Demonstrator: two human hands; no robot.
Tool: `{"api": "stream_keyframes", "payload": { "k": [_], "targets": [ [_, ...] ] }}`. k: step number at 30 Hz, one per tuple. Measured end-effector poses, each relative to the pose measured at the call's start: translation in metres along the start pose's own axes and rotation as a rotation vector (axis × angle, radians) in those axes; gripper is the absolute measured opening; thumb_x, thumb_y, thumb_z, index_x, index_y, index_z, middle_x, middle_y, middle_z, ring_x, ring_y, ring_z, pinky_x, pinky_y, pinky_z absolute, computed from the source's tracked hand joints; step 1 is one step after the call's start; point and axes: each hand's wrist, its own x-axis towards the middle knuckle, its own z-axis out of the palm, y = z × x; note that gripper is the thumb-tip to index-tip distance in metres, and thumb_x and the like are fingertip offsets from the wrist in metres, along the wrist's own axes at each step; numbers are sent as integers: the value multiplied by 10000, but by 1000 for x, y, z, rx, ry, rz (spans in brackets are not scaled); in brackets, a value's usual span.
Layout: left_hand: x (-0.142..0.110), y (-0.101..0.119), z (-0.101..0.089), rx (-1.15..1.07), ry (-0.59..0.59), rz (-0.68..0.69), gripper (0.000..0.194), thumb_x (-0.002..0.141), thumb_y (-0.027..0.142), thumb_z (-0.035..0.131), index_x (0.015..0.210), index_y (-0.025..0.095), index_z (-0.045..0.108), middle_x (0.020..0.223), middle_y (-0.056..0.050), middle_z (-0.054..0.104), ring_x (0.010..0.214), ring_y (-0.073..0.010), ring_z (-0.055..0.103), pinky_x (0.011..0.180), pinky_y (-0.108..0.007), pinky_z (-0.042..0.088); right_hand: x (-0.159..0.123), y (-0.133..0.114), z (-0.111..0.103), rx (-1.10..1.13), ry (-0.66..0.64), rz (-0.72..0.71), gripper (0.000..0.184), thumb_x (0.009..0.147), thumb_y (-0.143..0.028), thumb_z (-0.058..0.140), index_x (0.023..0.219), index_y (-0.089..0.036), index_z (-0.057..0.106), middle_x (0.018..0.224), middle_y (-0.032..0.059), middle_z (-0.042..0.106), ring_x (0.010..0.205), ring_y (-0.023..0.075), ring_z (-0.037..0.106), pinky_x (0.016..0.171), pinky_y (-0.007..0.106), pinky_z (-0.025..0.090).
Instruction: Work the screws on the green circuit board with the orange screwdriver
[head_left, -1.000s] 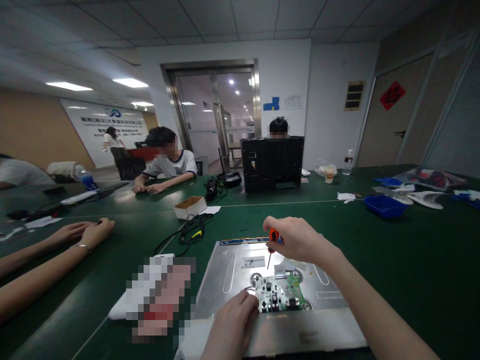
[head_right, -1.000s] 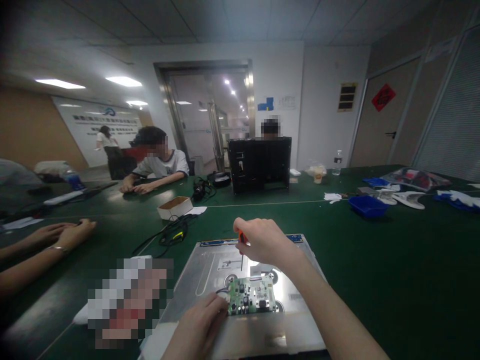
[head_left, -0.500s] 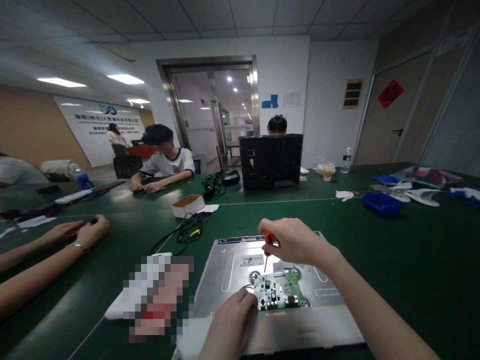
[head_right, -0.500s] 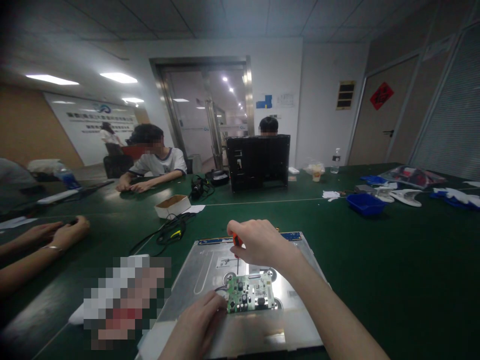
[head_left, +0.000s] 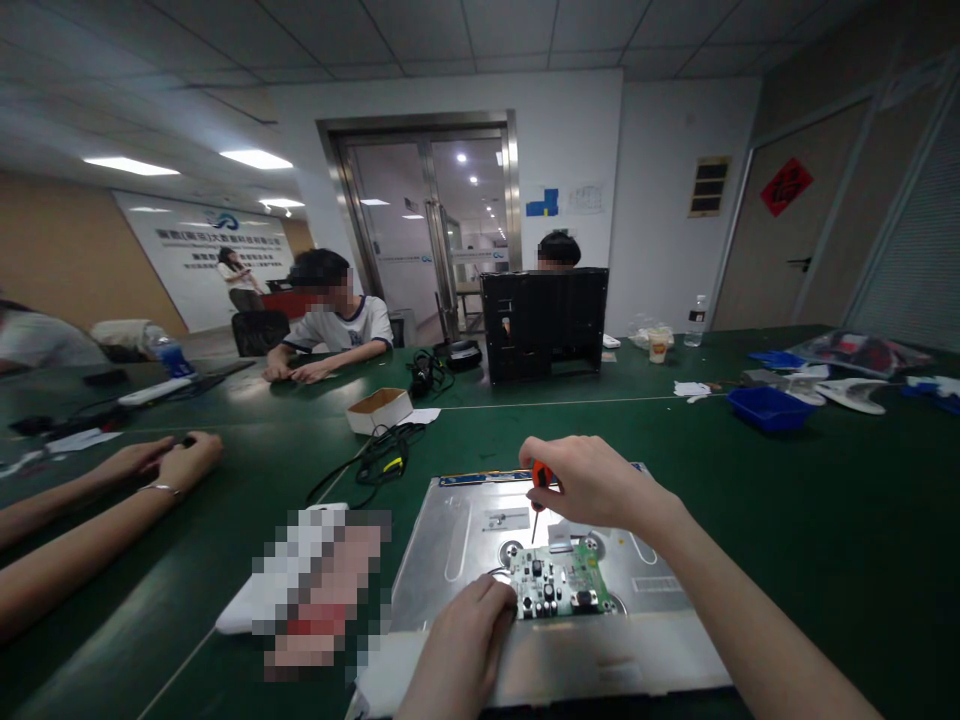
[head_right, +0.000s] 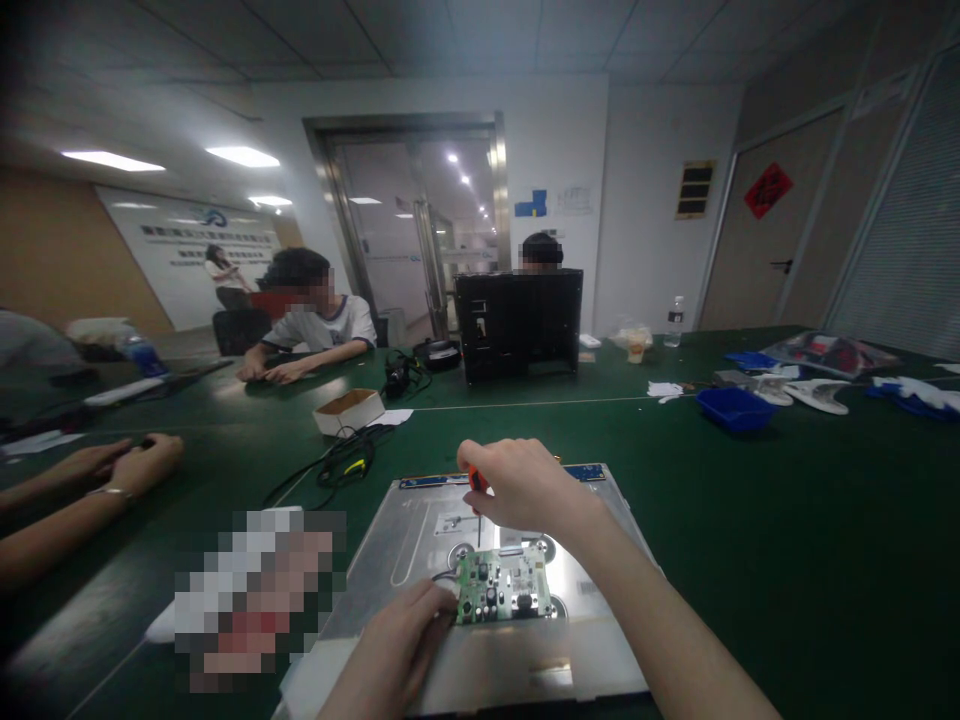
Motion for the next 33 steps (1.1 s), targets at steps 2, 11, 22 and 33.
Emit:
{"api": "stream_keyframes", "payload": {
  "k": [2, 11, 22, 33],
  "targets": [
    [1, 1, 0, 12, -16, -8, 243, 891, 76, 404, 875, 203, 610, 952, -72, 657, 888, -199, 623, 760, -256, 442, 0, 0, 0, 9, -3, -3, 225, 832, -274, 633, 1028, -232, 531, 874, 19, 695, 759, 195, 633, 560, 261, 309],
    [1, 5, 0, 118, -57, -51, 240, 850, 34, 440, 882, 207, 603, 975, -59, 644, 900, -201, 611, 723, -245, 413, 0, 1, 2, 3, 13, -19, 216, 835, -279, 632, 1019, -233, 527, 855, 11, 692, 738, 192, 627, 549, 258, 303],
    [0, 6, -1, 17, -19, 20, 220, 857, 41, 428, 843, 195, 585, 967, -74, 640, 893, -212, 595, 711, -262, 402, -2, -1, -1, 25, -12, -9, 225, 824, -259, 639, 1024, -227, 539, 857, 14, 692, 730, 189, 623, 554, 265, 334],
    [1, 7, 0, -108, 15, -89, 171, 834, 45, 437, 861, 191, 521, 874, -56, 659, 801, -197, 607, 682, -256, 394, -9, -12, -9, 199, -94, -110, 281, 813, -241, 651, 1078, -228, 558, 872, 10, 696, 774, 183, 625, 610, 268, 383]
  ]
}}
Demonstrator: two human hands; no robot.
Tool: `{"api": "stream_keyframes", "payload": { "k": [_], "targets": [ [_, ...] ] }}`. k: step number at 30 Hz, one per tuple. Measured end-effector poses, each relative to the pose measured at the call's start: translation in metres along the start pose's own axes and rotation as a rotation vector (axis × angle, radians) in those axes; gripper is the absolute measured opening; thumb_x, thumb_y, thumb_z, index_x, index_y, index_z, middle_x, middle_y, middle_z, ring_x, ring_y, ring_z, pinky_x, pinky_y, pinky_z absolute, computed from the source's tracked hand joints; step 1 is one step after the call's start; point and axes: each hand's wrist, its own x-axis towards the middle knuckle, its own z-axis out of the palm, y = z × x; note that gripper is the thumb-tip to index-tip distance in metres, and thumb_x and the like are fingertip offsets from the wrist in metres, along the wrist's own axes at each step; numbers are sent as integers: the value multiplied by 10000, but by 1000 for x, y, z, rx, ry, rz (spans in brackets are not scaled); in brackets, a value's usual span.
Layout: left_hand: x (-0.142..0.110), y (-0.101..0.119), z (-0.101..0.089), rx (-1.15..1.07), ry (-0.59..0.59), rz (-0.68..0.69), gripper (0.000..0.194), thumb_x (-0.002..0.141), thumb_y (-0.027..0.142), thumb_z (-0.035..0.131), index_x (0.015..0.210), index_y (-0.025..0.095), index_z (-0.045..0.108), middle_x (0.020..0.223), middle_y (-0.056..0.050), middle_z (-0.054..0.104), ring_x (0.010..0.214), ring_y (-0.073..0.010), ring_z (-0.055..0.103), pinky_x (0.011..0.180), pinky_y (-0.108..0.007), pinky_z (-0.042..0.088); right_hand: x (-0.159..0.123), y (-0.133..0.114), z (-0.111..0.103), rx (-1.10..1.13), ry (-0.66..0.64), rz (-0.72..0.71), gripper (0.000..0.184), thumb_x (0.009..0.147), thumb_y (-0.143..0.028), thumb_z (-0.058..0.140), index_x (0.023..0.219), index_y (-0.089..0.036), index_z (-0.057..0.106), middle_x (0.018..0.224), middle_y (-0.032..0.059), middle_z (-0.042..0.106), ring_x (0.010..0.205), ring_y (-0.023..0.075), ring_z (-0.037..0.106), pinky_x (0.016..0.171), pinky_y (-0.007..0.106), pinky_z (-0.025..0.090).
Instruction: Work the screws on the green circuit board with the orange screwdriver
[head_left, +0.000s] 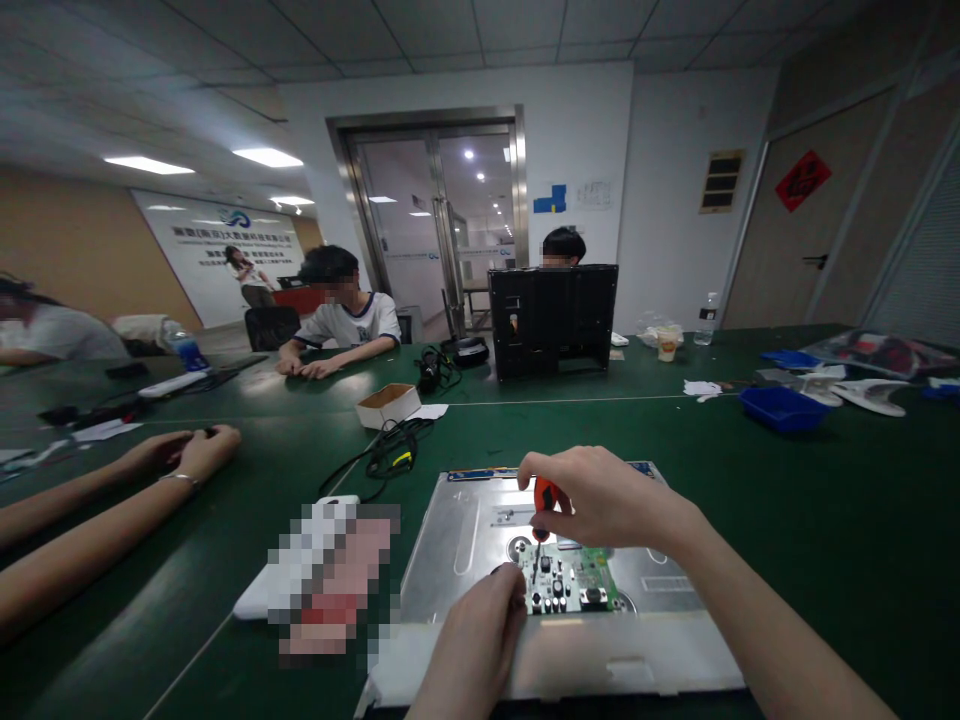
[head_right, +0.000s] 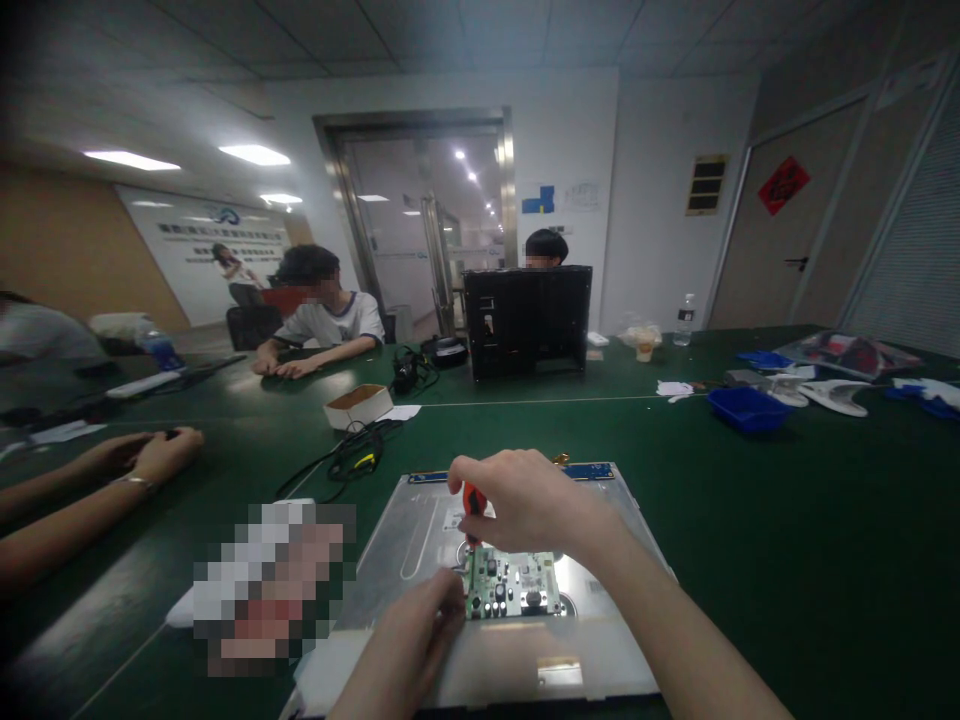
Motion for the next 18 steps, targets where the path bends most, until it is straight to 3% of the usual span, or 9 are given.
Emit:
{"api": "stream_keyframes", "payload": {
  "k": [18],
  "targets": [
    [2, 0, 1, 5, -9, -61, 243, 798, -2, 454, 913, 202, 520, 881, -24, 677, 818, -186, 638, 671, -231, 385, 10, -10, 19, -15, -78, -109, 253, 808, -223, 643, 1053, -211, 578, 842, 1, 704, 714, 162, 610, 620, 271, 349]
  ]
}}
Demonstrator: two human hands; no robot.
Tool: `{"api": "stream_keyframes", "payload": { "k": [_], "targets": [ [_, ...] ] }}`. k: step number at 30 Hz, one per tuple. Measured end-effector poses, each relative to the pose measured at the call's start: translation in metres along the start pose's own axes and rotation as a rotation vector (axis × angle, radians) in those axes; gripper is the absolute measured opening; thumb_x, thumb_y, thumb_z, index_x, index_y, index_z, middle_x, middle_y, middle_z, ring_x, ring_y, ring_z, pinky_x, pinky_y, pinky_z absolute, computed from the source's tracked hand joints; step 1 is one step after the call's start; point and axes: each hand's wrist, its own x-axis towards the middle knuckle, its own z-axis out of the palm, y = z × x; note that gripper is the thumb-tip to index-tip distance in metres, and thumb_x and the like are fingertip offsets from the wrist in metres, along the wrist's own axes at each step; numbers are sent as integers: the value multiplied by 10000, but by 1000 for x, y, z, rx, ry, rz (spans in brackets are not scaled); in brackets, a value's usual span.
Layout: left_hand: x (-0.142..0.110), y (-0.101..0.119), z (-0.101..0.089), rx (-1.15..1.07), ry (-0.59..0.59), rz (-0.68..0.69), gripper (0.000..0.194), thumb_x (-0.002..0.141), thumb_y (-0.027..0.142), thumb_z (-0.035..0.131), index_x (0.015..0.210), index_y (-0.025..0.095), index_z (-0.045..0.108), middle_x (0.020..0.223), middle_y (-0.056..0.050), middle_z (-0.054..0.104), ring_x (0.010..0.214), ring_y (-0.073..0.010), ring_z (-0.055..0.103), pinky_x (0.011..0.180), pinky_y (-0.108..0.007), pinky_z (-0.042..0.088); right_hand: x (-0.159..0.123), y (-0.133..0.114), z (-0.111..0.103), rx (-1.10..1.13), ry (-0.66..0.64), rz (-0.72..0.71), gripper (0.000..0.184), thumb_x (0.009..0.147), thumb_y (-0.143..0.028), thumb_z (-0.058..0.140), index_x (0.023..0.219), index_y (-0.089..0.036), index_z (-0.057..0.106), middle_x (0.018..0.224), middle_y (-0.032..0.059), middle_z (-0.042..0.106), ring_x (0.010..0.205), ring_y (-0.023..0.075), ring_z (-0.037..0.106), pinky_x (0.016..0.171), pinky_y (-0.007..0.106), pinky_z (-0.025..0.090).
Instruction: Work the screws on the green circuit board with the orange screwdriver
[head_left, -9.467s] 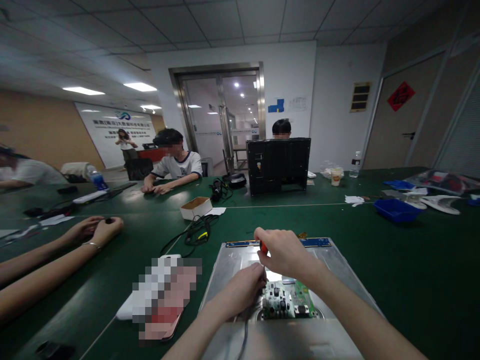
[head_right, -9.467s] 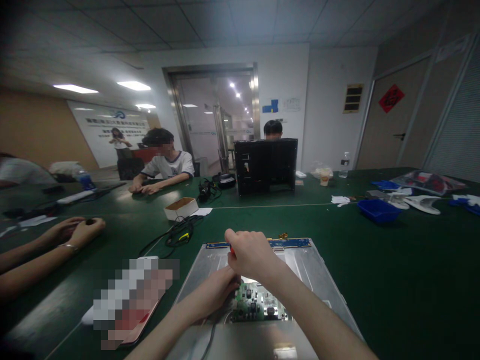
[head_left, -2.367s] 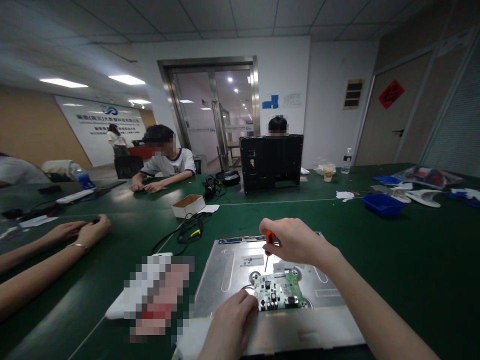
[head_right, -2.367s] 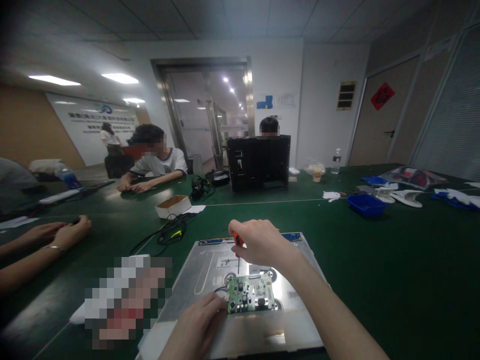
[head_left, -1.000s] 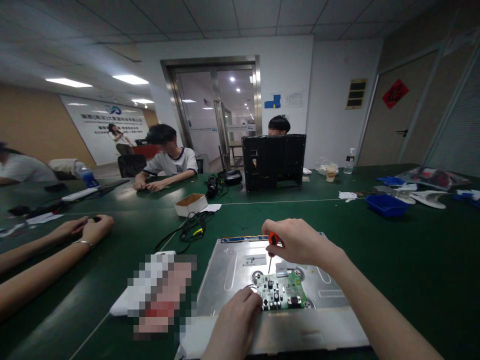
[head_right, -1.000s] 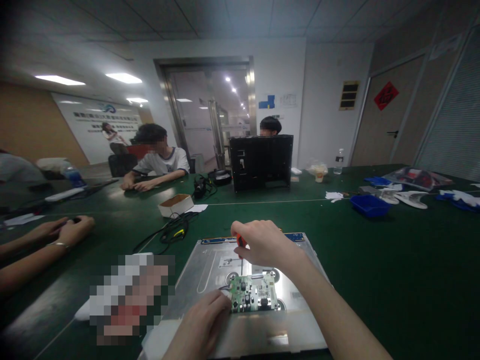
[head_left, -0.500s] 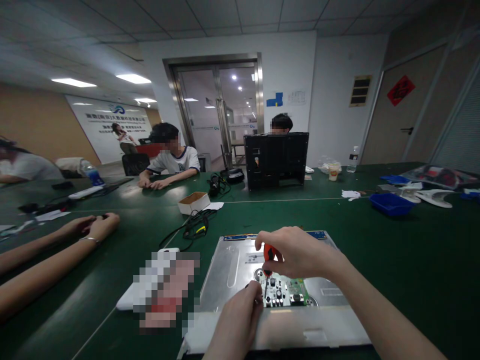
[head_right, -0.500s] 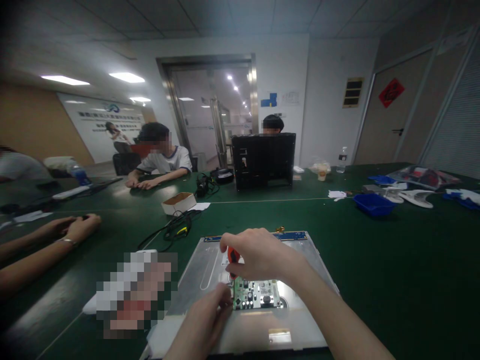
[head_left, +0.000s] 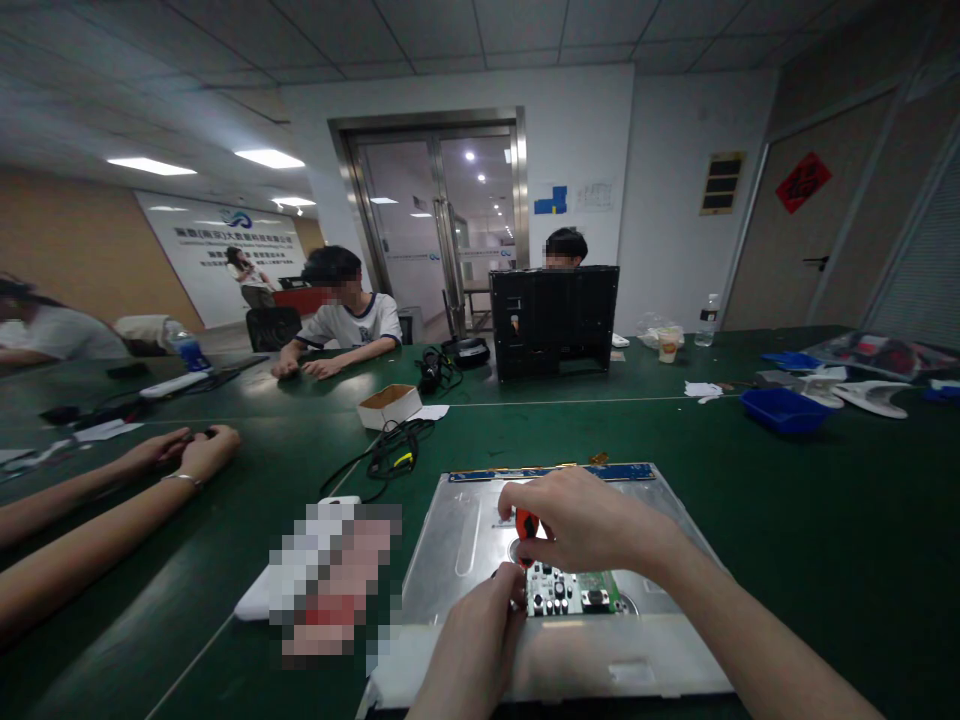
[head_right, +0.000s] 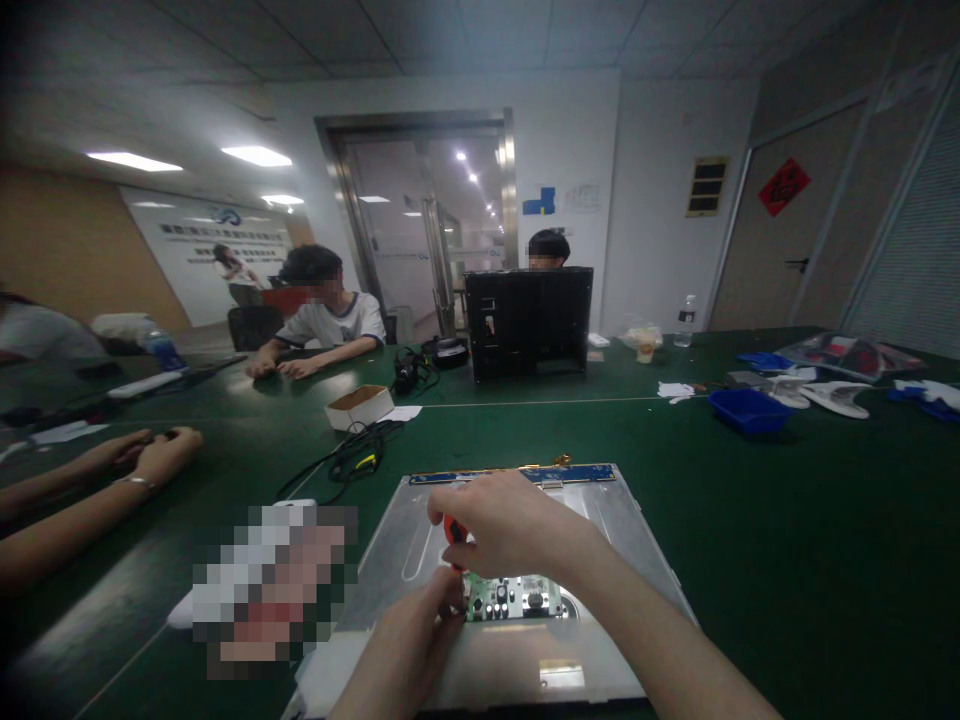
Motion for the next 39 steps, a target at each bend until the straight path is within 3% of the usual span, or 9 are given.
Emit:
{"api": "stream_keyframes", "payload": {
  "k": [27, 39],
  "targets": [
    [-1, -2, -3, 4, 15, 22, 214, 826, 44, 441, 943, 204, 522, 920, -35, 684, 842, -189, 636, 695, -243, 402, 0, -4, 3, -77, 5, 4, 242, 801, -217, 616, 1035, -214, 555, 894, 6, 720, 763, 181, 640, 559, 270, 294],
    [0, -10, 4, 29, 33, 39, 235, 809, 25, 457, 941, 204, 533, 910, -34, 682, 849, -195, 639, 697, -244, 400, 0, -4, 4, -85, 20, 3, 158, 812, -288, 631, 932, -208, 568, 827, 2, 701, 714, 170, 614, 551, 264, 285]
  ]
}}
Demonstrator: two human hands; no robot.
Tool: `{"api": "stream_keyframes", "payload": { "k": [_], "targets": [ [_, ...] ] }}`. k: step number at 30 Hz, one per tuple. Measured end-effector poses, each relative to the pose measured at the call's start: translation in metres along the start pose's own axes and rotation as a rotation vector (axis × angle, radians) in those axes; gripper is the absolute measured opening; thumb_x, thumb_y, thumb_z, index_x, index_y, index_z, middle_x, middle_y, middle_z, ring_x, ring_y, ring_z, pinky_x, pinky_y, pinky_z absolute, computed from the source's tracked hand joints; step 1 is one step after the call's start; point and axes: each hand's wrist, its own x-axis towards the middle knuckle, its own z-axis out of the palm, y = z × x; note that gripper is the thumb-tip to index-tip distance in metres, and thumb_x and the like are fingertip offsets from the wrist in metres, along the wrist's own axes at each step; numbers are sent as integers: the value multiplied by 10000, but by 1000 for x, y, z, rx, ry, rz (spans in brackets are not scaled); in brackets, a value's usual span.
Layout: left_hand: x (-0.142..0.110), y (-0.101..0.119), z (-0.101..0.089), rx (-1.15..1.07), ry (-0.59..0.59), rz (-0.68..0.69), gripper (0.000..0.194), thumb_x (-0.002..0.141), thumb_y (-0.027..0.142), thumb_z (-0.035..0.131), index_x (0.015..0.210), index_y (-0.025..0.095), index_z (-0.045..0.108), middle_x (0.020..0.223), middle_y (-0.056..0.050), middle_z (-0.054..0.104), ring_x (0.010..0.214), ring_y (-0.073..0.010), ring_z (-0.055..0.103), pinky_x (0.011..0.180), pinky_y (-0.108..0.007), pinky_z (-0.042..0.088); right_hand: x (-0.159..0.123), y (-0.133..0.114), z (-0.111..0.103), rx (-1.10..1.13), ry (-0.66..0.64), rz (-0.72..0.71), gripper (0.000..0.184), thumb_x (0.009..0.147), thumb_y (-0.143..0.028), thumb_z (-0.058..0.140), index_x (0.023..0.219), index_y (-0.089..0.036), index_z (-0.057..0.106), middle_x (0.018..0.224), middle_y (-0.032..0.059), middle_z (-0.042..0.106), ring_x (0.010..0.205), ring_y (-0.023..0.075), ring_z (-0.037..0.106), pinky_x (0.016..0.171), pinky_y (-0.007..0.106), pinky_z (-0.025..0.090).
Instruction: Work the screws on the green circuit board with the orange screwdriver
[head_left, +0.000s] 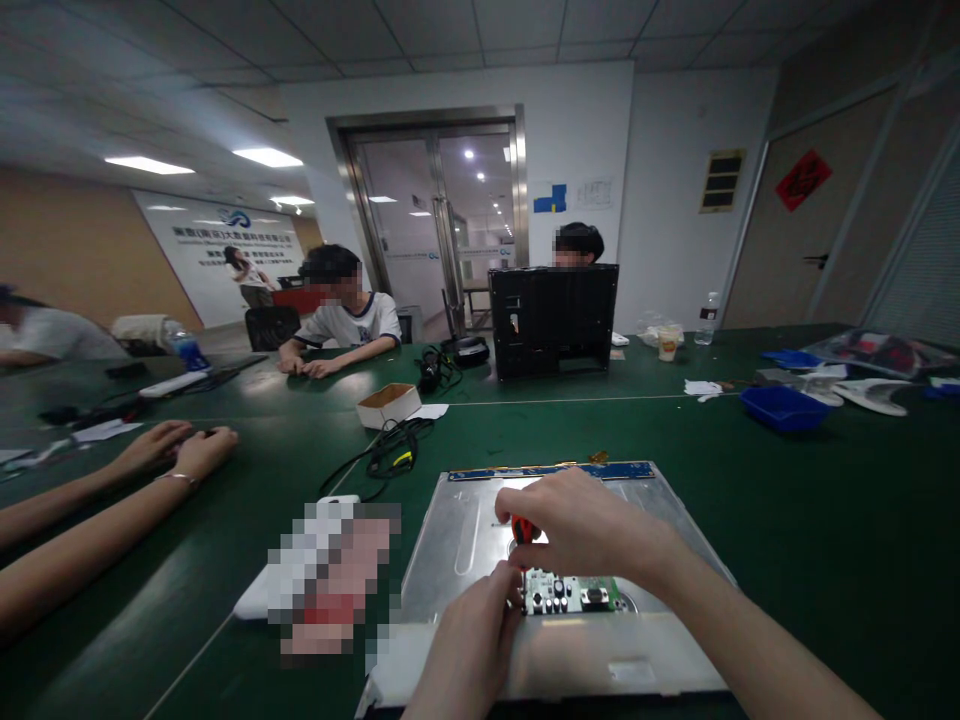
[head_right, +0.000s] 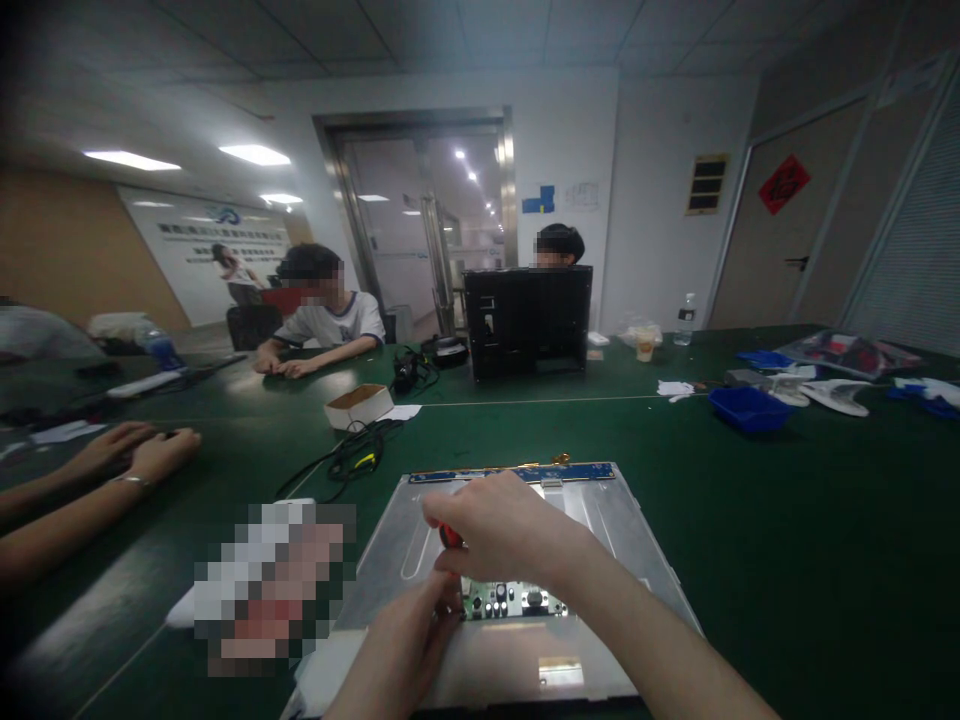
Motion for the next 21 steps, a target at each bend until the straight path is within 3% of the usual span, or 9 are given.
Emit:
{"api": "stream_keyframes", "payload": {
  "k": [4, 9, 17, 21],
  "targets": [
    [0, -2, 1, -7, 7, 15, 248, 817, 37, 452, 979, 205, 537, 906, -33, 678, 843, -193, 636, 708, -249, 406, -3, -1, -1, 17, -12, 3, 257, 815, -349, 626, 1017, -203, 564, 891, 25, 710, 759, 193, 630, 576, 277, 320],
    [0, -1, 0, -11, -7, 20, 213, 806, 45, 451, 925, 202, 531, 891, -38, 681, 823, -198, 638, 684, -250, 405, -6, -3, -3, 9, 5, -6, 293, 774, -217, 589, 1064, -190, 554, 1022, 65, 696, 865, 218, 635, 612, 289, 349],
    [1, 4, -3, 15, -20, -13, 239, 784, 50, 462, 952, 209, 523, 896, -33, 682, 842, -199, 640, 700, -249, 412, -1, -4, -2, -19, -3, -2, 235, 830, -238, 566, 1063, -207, 561, 908, 30, 718, 785, 196, 643, 586, 277, 336],
    [1, 2, -2, 51, -35, -35, 209, 799, 48, 470, 925, 207, 518, 896, -32, 682, 853, -203, 646, 685, -246, 398, -1, -5, -3, -100, -3, 59, 152, 857, -341, 585, 907, -197, 593, 817, 31, 712, 717, 206, 642, 558, 282, 322]
  ]
}}
